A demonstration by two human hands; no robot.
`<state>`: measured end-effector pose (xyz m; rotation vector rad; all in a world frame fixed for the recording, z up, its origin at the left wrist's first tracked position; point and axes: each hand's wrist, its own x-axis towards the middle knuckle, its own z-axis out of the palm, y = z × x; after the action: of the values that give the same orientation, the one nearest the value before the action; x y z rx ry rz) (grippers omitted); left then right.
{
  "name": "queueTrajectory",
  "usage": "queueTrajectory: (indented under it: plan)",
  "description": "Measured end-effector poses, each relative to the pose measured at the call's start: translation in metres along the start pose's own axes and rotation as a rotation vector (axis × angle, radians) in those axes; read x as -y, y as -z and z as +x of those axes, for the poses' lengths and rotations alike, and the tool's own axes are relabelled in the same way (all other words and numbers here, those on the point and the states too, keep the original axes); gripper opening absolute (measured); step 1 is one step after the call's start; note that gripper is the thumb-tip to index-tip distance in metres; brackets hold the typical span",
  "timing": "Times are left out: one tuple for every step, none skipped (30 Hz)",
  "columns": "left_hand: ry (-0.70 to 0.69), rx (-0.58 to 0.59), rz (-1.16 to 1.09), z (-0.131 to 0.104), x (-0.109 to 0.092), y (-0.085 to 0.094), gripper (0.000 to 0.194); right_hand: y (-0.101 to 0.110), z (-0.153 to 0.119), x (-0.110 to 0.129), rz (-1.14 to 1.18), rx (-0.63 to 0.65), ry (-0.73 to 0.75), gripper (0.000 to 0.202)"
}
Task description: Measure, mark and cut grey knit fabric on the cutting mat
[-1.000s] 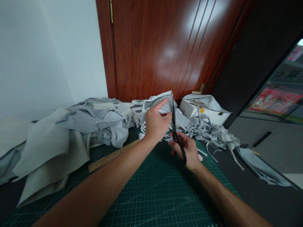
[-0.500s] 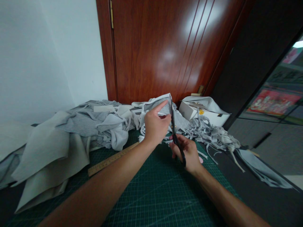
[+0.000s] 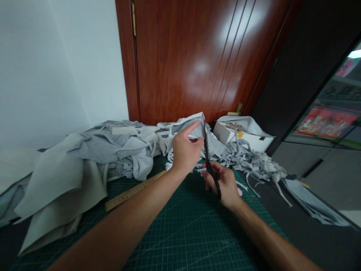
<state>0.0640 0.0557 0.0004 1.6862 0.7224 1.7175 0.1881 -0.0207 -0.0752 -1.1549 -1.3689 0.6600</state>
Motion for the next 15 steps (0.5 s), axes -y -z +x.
queueTrajectory:
  plan:
    - [0.003,0.002,0.001,0.0000,-0.0003,0.0000,0.056,0.0000,-0.0001,-0.0001,0.000,0.002,0.000,0.025]
    - [0.005,0.005,0.001,0.0000,-0.0006,0.0001,0.056,0.0000,-0.0001,-0.0001,0.000,0.003,-0.001,0.025]
    - [0.007,0.006,0.001,0.0000,-0.0009,0.0002,0.056,-0.0001,-0.0002,-0.0003,0.000,0.003,-0.001,0.025]
    - [0.008,0.006,0.001,0.0001,-0.0012,0.0003,0.056,-0.0002,-0.0001,-0.0004,0.000,0.002,-0.001,0.025]
    - [0.009,0.005,0.002,0.0001,-0.0015,0.0004,0.056,-0.0003,-0.0001,-0.0006,0.002,0.000,-0.001,0.026]
    - [0.009,0.002,0.006,0.0001,-0.0017,0.0005,0.055,-0.0004,0.0000,-0.0008,0.003,-0.003,-0.001,0.027]
    - [0.009,-0.001,0.013,0.0001,-0.0019,0.0006,0.055,-0.0005,0.0002,-0.0011,0.005,-0.005,-0.002,0.027]
    - [0.008,-0.004,0.023,0.0000,-0.0020,0.0006,0.055,-0.0005,0.0003,-0.0016,0.007,-0.007,-0.003,0.028]
    - [0.005,-0.006,0.033,-0.0003,-0.0020,0.0006,0.055,-0.0005,0.0005,-0.0021,0.009,-0.009,-0.003,0.028]
    - [0.003,-0.006,0.041,-0.0006,-0.0019,0.0004,0.055,-0.0005,0.0007,-0.0027,0.011,-0.012,-0.004,0.029]
    - [0.002,-0.002,0.045,-0.0010,-0.0016,0.0001,0.055,-0.0005,0.0009,-0.0035,0.013,-0.015,-0.005,0.029]
    - [0.001,0.001,0.047,-0.0015,-0.0012,-0.0003,0.055,-0.0005,0.0012,-0.0044,0.014,-0.017,-0.006,0.030]
    - [0.001,0.004,0.045,-0.0019,-0.0006,-0.0008,0.054,-0.0005,0.0014,-0.0053,0.016,-0.020,-0.007,0.031]
    - [-0.001,0.008,0.043,-0.0024,0.0002,-0.0015,0.054,-0.0005,0.0017,-0.0062,0.017,-0.022,-0.008,0.031]
    - [-0.004,0.011,0.039,-0.0028,0.0011,-0.0021,0.054,-0.0004,0.0020,-0.0069,0.017,-0.022,-0.009,0.032]
